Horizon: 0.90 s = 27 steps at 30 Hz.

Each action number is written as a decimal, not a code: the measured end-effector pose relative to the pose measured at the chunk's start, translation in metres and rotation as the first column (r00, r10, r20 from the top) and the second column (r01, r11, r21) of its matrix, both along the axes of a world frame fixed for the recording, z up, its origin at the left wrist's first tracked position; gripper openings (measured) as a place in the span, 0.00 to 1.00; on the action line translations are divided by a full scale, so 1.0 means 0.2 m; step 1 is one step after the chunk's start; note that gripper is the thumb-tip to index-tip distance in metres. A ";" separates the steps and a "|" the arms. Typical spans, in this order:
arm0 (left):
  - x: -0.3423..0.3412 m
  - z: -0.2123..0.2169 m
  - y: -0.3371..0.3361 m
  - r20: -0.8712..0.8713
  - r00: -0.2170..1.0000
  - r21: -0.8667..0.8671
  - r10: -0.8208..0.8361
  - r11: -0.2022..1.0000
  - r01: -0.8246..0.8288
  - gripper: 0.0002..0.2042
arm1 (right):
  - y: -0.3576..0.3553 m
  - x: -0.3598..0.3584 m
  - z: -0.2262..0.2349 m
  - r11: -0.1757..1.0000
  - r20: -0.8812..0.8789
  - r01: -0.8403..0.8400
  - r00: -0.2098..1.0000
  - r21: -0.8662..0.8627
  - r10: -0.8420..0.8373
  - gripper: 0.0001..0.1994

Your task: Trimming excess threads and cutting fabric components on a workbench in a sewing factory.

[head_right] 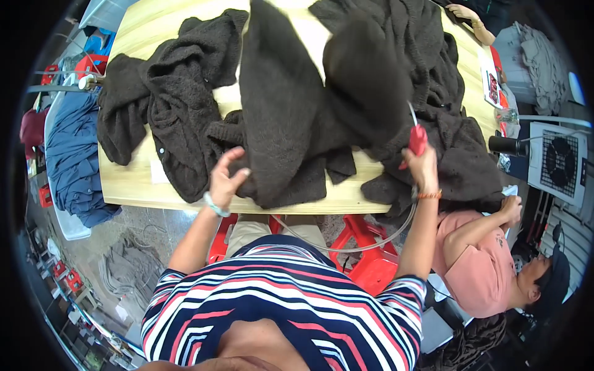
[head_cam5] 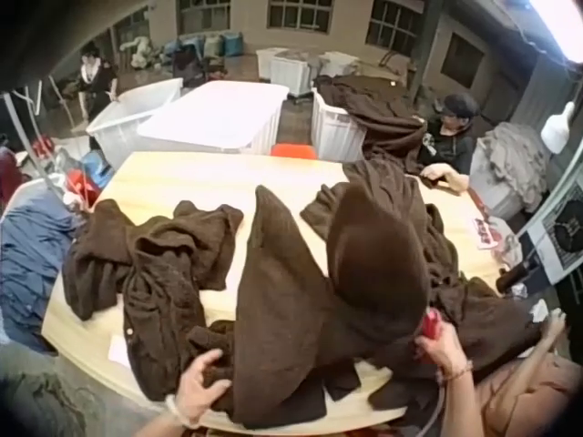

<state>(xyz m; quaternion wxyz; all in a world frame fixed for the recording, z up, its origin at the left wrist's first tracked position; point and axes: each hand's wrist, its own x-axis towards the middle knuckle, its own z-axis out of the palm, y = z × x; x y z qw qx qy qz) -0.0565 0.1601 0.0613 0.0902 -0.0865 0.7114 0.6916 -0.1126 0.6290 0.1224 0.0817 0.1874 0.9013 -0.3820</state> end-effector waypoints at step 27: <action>0.03 -0.32 0.14 -0.116 0.975 -0.133 0.191 0.970 -0.206 0.05 | -1.15 -0.66 -0.09 0.923 -0.100 -0.383 0.920 -0.038 0.378 0.15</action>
